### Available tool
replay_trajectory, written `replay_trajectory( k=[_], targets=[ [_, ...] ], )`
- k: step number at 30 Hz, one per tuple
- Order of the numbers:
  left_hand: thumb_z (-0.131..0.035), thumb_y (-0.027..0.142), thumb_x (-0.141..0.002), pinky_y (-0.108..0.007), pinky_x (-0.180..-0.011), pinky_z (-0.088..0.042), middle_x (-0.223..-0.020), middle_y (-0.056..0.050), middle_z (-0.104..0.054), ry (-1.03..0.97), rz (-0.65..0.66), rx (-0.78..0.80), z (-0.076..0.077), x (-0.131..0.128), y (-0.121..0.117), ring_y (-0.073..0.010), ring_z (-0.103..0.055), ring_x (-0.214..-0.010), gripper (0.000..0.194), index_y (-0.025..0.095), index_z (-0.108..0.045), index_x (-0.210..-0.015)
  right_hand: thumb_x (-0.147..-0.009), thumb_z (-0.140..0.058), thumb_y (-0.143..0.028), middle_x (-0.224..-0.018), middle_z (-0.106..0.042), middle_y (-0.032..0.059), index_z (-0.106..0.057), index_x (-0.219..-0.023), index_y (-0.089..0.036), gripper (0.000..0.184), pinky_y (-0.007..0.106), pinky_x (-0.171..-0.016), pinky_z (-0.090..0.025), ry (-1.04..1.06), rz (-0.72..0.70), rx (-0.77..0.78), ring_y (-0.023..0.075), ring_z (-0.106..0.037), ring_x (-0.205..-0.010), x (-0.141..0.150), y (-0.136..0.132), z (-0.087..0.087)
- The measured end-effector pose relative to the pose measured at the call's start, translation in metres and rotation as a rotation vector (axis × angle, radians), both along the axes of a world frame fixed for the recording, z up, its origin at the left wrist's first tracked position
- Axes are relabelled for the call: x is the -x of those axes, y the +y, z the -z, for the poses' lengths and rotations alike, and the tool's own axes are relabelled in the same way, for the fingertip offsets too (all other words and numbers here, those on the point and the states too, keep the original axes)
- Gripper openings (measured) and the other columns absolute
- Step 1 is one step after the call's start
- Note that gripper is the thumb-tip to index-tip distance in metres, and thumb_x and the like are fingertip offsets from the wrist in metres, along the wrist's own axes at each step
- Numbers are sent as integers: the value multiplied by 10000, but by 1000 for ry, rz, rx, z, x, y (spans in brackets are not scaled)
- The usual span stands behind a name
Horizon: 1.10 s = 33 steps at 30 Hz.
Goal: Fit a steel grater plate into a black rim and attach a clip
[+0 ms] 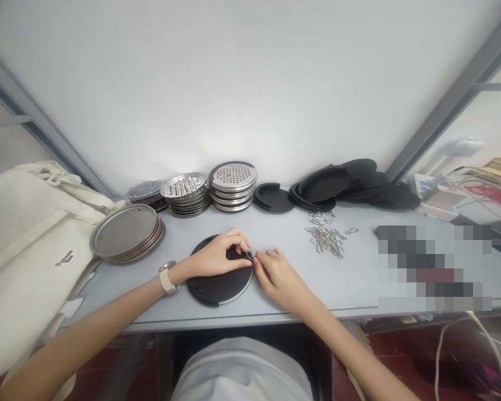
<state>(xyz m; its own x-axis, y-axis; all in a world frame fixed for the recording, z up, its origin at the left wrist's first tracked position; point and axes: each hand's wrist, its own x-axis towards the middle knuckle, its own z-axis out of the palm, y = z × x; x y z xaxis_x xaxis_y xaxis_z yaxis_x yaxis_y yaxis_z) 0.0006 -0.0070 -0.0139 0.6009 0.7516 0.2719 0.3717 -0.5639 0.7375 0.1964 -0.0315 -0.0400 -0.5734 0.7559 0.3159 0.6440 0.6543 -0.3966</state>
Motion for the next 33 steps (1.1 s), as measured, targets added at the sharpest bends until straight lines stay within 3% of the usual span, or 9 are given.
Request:
replay_trajectory(
  k=[20, 33],
  targets=[
    [-678, 287, -760, -292, -780, -469, -935, -37, -550, -8, -1, 17, 1, 0, 1, -130, -540, -793, 190, 164, -585, -871, -969, -284, -213, -625, -483, 0, -358, -678, -224, 301, 314, -657, -383, 84, 32, 56, 167, -447, -614, -1, 0, -4],
    [-660, 277, -777, -277, -779, -461, -942, -27, -542, 23, -2, -6, -1, 0, 0, -121, -538, -783, 190, 167, -561, -895, -967, -297, -201, -632, -451, -8, -377, -705, -214, 274, 313, -676, -368, 13, 1, 24, 161, -426, -605, 0, 1, 1]
  ],
)
